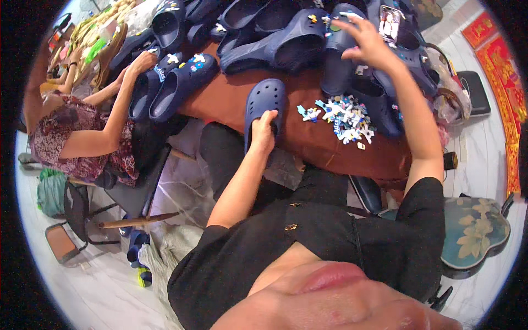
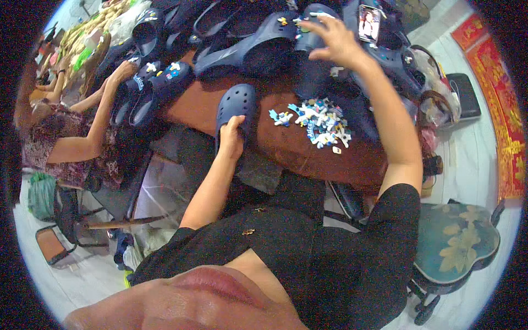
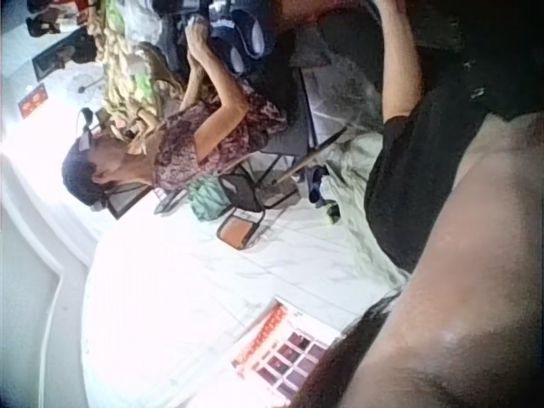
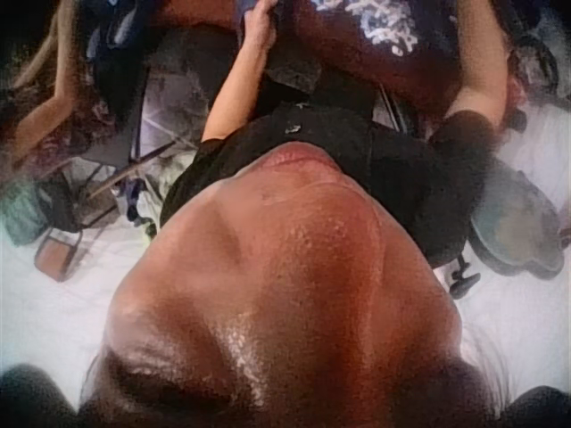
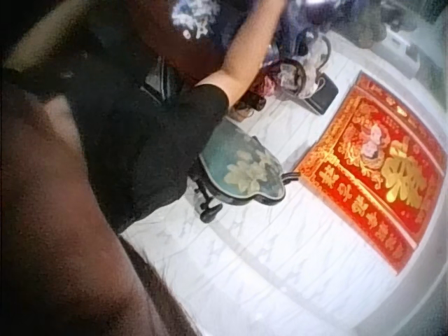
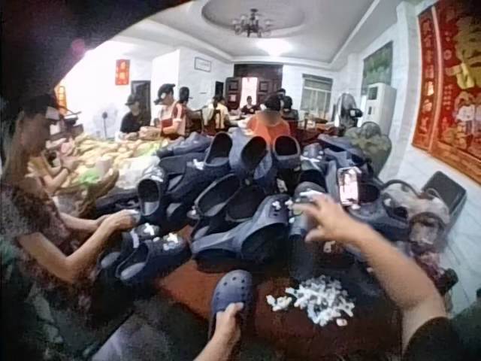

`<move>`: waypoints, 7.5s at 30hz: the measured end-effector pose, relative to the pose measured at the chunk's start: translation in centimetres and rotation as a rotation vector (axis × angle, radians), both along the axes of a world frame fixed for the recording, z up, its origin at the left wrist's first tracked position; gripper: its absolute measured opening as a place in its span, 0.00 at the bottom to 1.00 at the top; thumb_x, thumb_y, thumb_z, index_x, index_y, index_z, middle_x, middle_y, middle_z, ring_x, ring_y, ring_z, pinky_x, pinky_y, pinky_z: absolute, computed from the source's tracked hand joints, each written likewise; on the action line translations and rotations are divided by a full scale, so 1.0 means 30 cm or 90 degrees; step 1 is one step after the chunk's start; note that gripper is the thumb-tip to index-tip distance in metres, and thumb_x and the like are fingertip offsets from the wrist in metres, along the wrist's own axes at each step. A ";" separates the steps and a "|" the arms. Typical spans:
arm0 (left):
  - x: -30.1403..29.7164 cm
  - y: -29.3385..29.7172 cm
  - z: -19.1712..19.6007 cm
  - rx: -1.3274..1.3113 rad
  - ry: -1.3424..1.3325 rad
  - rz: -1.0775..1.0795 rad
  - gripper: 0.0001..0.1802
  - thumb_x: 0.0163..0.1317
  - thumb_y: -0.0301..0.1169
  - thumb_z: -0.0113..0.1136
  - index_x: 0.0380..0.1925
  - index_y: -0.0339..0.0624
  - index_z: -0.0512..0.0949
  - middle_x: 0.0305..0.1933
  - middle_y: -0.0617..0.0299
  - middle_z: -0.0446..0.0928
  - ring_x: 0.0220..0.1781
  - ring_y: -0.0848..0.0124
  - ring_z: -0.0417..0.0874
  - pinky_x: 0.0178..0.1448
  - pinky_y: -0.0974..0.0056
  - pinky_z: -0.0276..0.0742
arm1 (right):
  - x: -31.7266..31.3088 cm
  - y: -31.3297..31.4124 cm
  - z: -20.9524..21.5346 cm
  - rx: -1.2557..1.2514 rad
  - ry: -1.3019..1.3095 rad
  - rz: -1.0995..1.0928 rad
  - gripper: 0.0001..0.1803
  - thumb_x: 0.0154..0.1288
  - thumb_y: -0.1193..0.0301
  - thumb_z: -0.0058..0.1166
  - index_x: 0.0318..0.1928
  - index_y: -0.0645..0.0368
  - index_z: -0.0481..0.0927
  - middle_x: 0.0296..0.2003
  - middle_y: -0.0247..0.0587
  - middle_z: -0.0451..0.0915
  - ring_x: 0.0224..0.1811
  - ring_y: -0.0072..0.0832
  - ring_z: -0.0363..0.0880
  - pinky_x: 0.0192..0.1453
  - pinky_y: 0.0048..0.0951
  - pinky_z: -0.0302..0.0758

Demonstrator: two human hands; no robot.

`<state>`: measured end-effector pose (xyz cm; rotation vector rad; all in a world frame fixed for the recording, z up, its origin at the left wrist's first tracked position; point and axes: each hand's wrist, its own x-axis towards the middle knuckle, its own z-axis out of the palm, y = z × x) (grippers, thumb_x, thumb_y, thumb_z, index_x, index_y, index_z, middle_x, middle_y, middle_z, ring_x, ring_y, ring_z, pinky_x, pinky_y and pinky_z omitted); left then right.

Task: Attach decorative charms and pieces to blue clogs.

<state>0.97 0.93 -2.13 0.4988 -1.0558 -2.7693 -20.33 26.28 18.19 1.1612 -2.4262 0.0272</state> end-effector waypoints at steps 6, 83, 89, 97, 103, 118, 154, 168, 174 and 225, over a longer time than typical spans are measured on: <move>-0.009 0.002 -0.009 -0.006 -0.010 0.000 0.10 0.56 0.28 0.63 0.38 0.36 0.79 0.38 0.62 0.79 0.40 0.69 0.80 0.48 0.63 0.75 | 0.118 0.005 -0.276 -0.223 0.115 -0.161 0.50 0.54 0.74 0.67 0.74 0.26 0.60 0.73 0.60 0.50 0.73 0.60 0.54 0.69 0.54 0.66; 0.006 -0.002 -0.024 -0.086 -0.036 -0.028 0.22 0.55 0.35 0.65 0.46 0.31 0.77 0.42 0.60 0.77 0.43 0.70 0.75 0.51 0.64 0.71 | -0.062 -0.803 0.066 -0.184 0.256 -0.026 0.29 0.64 0.78 0.48 0.65 0.40 0.76 0.68 0.55 0.58 0.68 0.52 0.62 0.55 0.45 0.82; 0.009 -0.002 -0.022 -0.094 -0.042 -0.025 0.21 0.55 0.37 0.65 0.42 0.31 0.78 0.40 0.59 0.79 0.40 0.68 0.78 0.48 0.62 0.73 | -0.093 -0.815 0.089 -0.200 0.143 -0.118 0.31 0.67 0.73 0.44 0.67 0.27 0.73 0.56 0.66 0.70 0.54 0.58 0.76 0.51 0.51 0.81; -0.013 0.007 -0.071 -0.087 -0.012 -0.024 0.20 0.57 0.37 0.65 0.42 0.29 0.79 0.41 0.56 0.81 0.39 0.65 0.81 0.46 0.60 0.76 | -0.184 -0.991 0.155 -0.248 0.050 0.028 0.36 0.67 0.77 0.38 0.73 0.30 0.64 0.46 0.74 0.72 0.42 0.65 0.81 0.49 0.56 0.79; 0.006 -0.001 -0.041 -0.062 -0.014 -0.059 0.12 0.57 0.36 0.64 0.33 0.39 0.77 0.34 0.68 0.72 0.36 0.76 0.70 0.42 0.67 0.68 | -0.303 -1.276 0.177 -0.286 0.014 -0.035 0.36 0.67 0.76 0.41 0.74 0.35 0.60 0.55 0.83 0.66 0.42 0.65 0.82 0.51 0.55 0.79; 0.015 -0.001 -0.002 -0.070 -0.025 -0.010 0.16 0.56 0.39 0.66 0.33 0.34 0.83 0.34 0.65 0.78 0.37 0.72 0.76 0.44 0.65 0.71 | -0.186 -1.188 0.017 -0.075 -0.066 0.117 0.34 0.59 0.65 0.62 0.68 0.45 0.70 0.67 0.69 0.62 0.63 0.61 0.71 0.64 0.49 0.74; -0.003 -0.021 -0.004 -0.038 -0.031 -0.008 0.09 0.56 0.27 0.64 0.37 0.38 0.79 0.39 0.65 0.79 0.40 0.71 0.79 0.48 0.64 0.74 | 0.208 -0.234 -0.031 0.325 -0.070 0.207 0.22 0.42 0.73 0.68 0.40 0.52 0.75 0.41 0.32 0.78 0.54 0.35 0.73 0.53 0.43 0.67; 0.018 -0.021 -0.009 -0.004 -0.101 -0.066 0.19 0.55 0.30 0.66 0.46 0.35 0.78 0.44 0.62 0.78 0.46 0.69 0.78 0.52 0.64 0.72 | -0.431 -0.341 0.629 -0.194 0.484 0.034 0.18 0.65 0.76 0.52 0.54 0.48 0.76 0.53 0.57 0.72 0.50 0.58 0.78 0.51 0.46 0.78; 0.025 -0.025 0.003 0.017 -0.107 -0.089 0.20 0.56 0.30 0.66 0.48 0.34 0.77 0.47 0.61 0.78 0.49 0.67 0.78 0.55 0.62 0.73 | -0.805 -0.364 0.423 -0.561 -0.222 0.002 0.23 0.69 0.53 0.48 0.50 0.59 0.80 0.42 0.51 0.81 0.45 0.37 0.77 0.54 0.37 0.70; -0.008 0.104 -0.021 0.007 -0.033 -0.094 0.08 0.54 0.28 0.65 0.31 0.33 0.82 0.35 0.59 0.81 0.36 0.68 0.80 0.41 0.63 0.74 | 0.416 -0.143 -0.728 -0.236 0.036 -0.098 0.05 0.62 0.68 0.59 0.36 0.55 0.81 0.37 0.39 0.78 0.45 0.40 0.77 0.48 0.41 0.75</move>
